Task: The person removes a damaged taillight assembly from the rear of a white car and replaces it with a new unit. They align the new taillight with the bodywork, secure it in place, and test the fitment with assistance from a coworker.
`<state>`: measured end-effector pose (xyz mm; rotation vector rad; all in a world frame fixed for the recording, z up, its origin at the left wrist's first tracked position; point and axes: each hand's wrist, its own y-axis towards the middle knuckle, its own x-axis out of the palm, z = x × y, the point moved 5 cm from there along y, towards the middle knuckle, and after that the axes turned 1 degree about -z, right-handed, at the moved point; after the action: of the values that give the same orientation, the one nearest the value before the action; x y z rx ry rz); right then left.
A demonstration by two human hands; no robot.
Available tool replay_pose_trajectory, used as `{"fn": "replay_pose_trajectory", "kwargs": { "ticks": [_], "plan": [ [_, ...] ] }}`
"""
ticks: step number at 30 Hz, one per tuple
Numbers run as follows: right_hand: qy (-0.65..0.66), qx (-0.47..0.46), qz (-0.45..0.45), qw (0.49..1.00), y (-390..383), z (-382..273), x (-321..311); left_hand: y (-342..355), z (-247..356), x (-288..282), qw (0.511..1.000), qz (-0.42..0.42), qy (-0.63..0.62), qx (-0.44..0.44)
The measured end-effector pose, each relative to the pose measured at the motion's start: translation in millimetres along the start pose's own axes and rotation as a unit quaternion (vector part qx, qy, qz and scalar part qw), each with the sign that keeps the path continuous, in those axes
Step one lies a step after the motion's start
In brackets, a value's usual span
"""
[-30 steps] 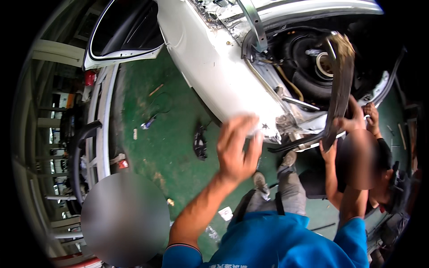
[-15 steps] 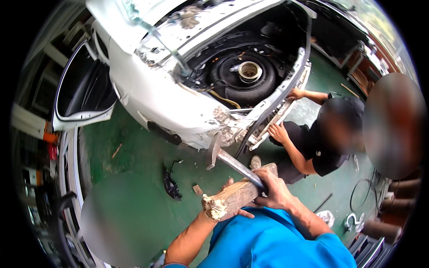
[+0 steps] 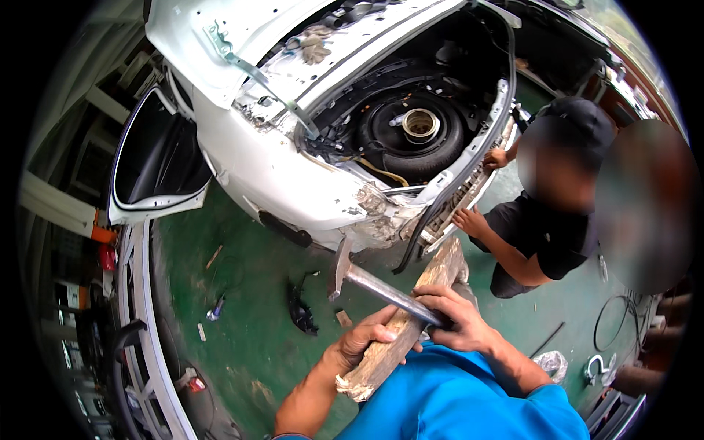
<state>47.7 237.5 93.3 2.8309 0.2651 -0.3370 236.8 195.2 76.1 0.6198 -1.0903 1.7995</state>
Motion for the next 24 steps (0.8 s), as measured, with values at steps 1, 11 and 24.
{"fn": "replay_pose_trajectory", "kwargs": {
  "ticks": [1,11,24],
  "plan": [
    [0.018,0.001,0.005,1.0,5,-2,-9,3,4,-1,0.999,0.017,0.033,0.013],
    [0.231,0.226,0.092,0.942,63,85,-129,73,-11,-60,0.835,0.425,0.317,0.144],
    [0.12,0.274,-0.037,0.953,146,152,-165,150,24,-38,0.714,0.55,0.041,0.431]
  ]
}}
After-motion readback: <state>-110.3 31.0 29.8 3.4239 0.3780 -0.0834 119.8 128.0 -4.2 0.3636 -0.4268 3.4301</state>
